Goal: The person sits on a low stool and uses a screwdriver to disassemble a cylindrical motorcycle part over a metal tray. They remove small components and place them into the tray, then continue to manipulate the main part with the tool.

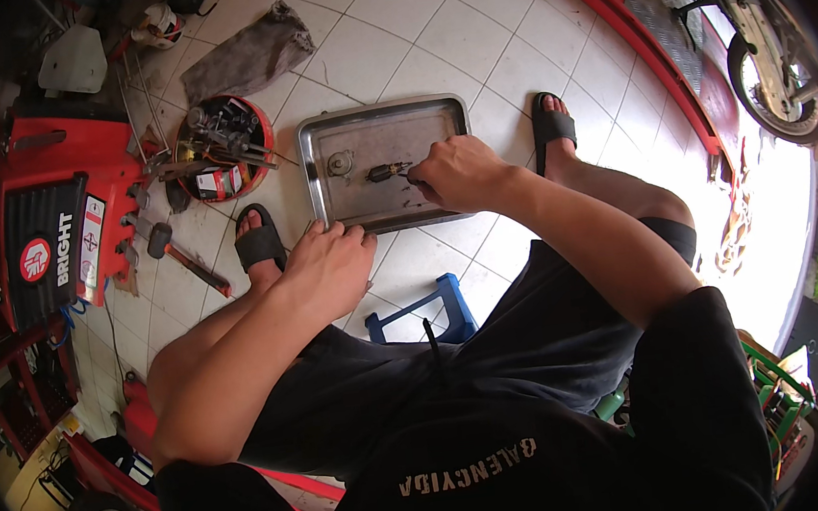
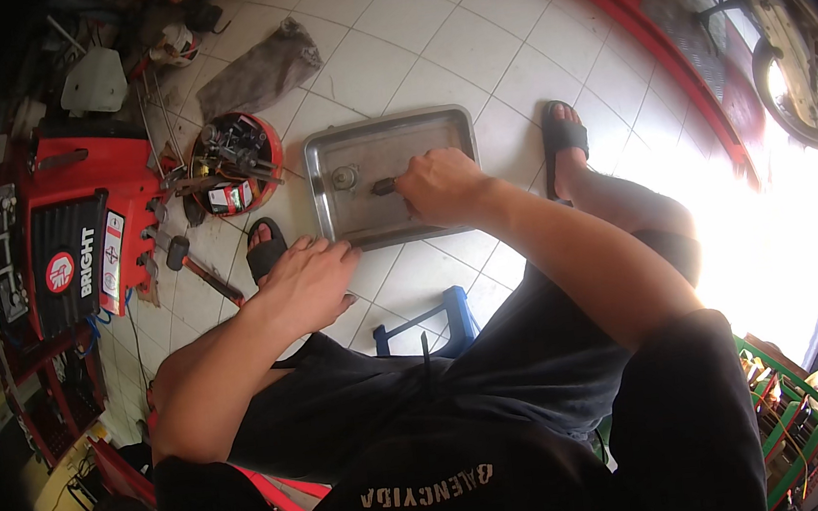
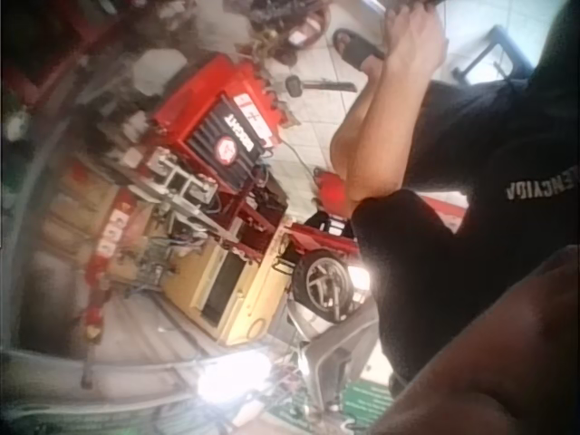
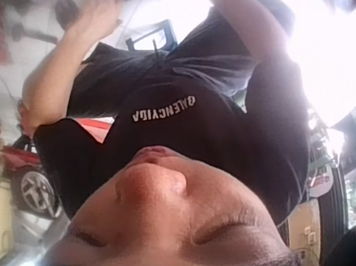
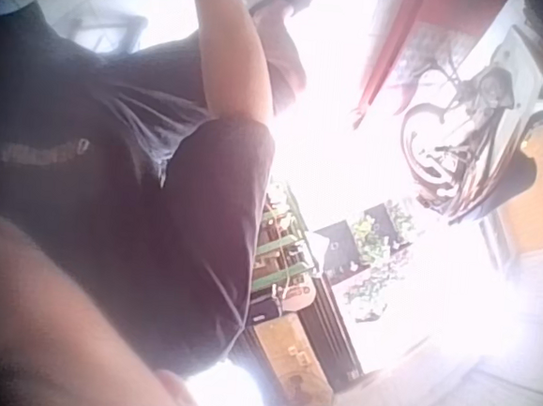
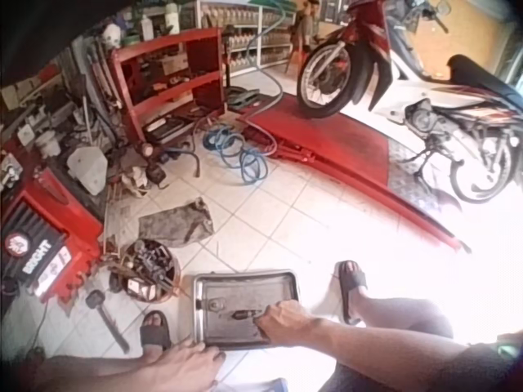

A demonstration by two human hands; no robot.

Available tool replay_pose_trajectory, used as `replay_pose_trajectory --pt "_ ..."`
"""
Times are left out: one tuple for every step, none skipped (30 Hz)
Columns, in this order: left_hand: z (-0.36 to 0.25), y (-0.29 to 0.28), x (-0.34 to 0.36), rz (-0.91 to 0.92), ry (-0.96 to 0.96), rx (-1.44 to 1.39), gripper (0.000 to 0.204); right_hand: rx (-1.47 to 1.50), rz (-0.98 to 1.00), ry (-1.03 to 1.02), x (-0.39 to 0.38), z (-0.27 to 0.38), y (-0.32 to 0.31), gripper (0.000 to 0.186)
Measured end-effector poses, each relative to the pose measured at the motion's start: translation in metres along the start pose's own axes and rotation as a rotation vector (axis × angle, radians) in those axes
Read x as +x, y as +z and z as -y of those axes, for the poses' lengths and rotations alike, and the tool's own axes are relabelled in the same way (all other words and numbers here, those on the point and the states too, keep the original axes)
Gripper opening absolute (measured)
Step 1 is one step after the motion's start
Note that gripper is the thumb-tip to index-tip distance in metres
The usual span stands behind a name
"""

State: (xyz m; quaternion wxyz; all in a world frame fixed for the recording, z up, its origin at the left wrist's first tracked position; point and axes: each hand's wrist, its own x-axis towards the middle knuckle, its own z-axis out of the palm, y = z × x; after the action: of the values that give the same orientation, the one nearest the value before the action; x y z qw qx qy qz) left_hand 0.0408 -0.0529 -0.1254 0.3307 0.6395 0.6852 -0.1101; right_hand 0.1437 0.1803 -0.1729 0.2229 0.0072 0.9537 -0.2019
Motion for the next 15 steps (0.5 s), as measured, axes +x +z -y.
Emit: replay_pose_trajectory --pt "-0.0002 -0.0002 -0.0003 -0.002 0.000 0.001 0.058 -0.002 0.003 -0.002 0.0000 -0.0006 0.0014 0.019" --pt "-0.0006 -0.0008 -0.0005 -0.002 0.000 0.002 0.058 -0.004 0.007 -0.005 0.0001 -0.0014 0.0036 0.019" --pt "-0.0011 -0.0015 -0.0007 -0.002 -0.002 0.003 0.057 -0.007 0.010 -0.009 0.0007 -0.0017 0.0050 0.019" --pt "-0.0013 -0.0019 -0.0009 -0.002 -0.005 0.004 0.057 0.002 0.013 -0.018 0.0008 -0.0021 0.0061 0.019" --pt "-0.0013 -0.0017 -0.0009 -0.005 -0.005 0.007 0.057 0.012 0.017 -0.027 0.0007 -0.0024 0.0071 0.019" --pt "-0.0012 -0.0008 -0.0007 -0.007 -0.006 0.009 0.057 0.022 0.021 -0.036 0.0007 -0.0019 0.0074 0.019" --pt "-0.0013 -0.0003 -0.0006 -0.009 -0.006 0.011 0.057 0.024 0.022 -0.030 0.0008 -0.0015 0.0075 0.020" --pt "-0.0016 -0.0003 -0.0004 -0.006 -0.008 0.012 0.057 0.026 0.022 -0.024 0.0009 -0.0012 0.0073 0.020" --pt "-0.0017 -0.0002 0.0000 -0.003 -0.009 0.013 0.057 0.029 0.023 -0.017 0.0010 -0.0008 0.0073 0.020" --pt "-0.0019 0.0000 0.0002 0.000 -0.010 0.014 0.057 0.020 0.021 -0.021 0.0008 -0.0007 0.0075 0.020" --pt "-0.0022 0.0005 0.0002 -0.001 -0.010 0.014 0.057 0.012 0.020 -0.024 0.0004 -0.0007 0.0077 0.020" --pt "-0.0022 0.0008 -0.0005 -0.002 -0.011 0.015 0.057 0.005 0.017 -0.028 0.0005 -0.0005 0.0078 0.020" --pt "-0.0022 0.0010 -0.0012 -0.003 -0.012 0.016 0.058 -0.016 0.023 -0.036 0.0011 -0.0004 0.0084 0.020" --pt "-0.0020 0.0015 -0.0020 0.001 -0.015 0.013 0.058 -0.037 0.029 -0.043 0.0021 -0.0005 0.0095 0.020" --pt "-0.0017 0.0021 -0.0023 0.003 -0.017 0.009 0.058 -0.059 0.036 -0.049 0.0031 -0.0012 0.0110 0.019"
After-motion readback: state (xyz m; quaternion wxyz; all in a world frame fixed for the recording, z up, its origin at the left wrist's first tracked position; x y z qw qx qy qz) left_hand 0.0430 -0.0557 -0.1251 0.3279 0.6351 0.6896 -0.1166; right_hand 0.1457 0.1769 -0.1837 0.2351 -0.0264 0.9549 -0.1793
